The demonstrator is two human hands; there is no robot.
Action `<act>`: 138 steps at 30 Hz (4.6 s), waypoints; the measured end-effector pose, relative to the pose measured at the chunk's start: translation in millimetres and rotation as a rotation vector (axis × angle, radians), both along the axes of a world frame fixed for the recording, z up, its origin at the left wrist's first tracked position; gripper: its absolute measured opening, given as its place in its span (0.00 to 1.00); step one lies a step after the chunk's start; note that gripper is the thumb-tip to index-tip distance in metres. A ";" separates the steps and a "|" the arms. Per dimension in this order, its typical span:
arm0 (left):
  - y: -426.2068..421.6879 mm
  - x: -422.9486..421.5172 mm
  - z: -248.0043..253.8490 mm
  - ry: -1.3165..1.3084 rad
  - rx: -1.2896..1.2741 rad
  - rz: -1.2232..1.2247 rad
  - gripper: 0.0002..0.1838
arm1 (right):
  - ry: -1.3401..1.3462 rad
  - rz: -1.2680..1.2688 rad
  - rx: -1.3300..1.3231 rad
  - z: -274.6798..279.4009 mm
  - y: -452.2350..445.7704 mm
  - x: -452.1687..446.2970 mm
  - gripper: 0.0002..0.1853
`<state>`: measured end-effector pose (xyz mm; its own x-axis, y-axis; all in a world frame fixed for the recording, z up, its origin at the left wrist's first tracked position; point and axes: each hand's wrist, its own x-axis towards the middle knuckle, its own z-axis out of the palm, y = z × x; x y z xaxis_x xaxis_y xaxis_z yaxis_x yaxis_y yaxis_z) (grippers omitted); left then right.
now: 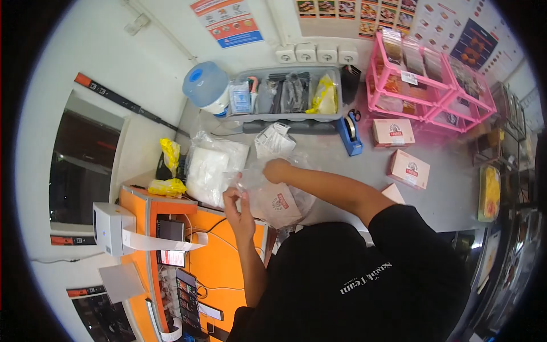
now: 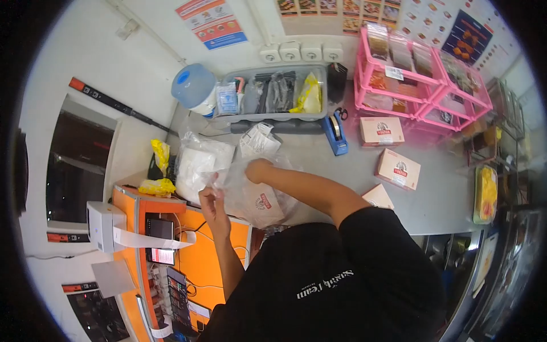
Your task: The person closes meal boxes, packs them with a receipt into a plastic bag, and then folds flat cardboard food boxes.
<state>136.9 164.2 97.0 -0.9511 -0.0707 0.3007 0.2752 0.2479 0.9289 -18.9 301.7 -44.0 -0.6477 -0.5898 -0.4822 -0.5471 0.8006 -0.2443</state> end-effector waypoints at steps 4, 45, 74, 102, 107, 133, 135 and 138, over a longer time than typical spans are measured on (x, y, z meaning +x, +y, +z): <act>-7.5 2.3 4.0 0.152 -0.096 0.021 0.05 | 0.211 -0.124 -0.360 -68.9 -4.3 -8.4 0.28; 26.7 53.9 17.0 -0.166 0.823 -0.076 0.54 | 0.053 -0.447 -0.975 63.4 84.6 152.5 0.73; 18.9 61.1 45.4 -0.070 0.634 -0.002 0.65 | 0.200 -0.812 0.062 -16.3 480.1 210.4 0.75; 14.0 78.7 44.6 -0.136 0.505 -0.176 0.68 | 0.672 0.937 -0.430 50.6 49.1 123.6 0.37; 2.4 77.1 36.4 -0.089 0.447 -0.101 0.70 | 0.373 0.514 -0.492 127.5 75.4 140.0 0.27; 4.8 69.3 43.6 -0.166 0.405 -0.200 0.69 | 0.025 -0.359 -0.279 258.0 311.1 161.4 0.65; 4.8 69.4 45.3 -0.173 0.379 -0.227 0.69 | 0.033 -0.207 -0.476 300.3 263.7 166.5 0.62; 3.3 71.3 47.3 -0.162 0.417 -0.224 0.69 | 0.002 0.097 -0.836 294.6 189.5 152.8 0.58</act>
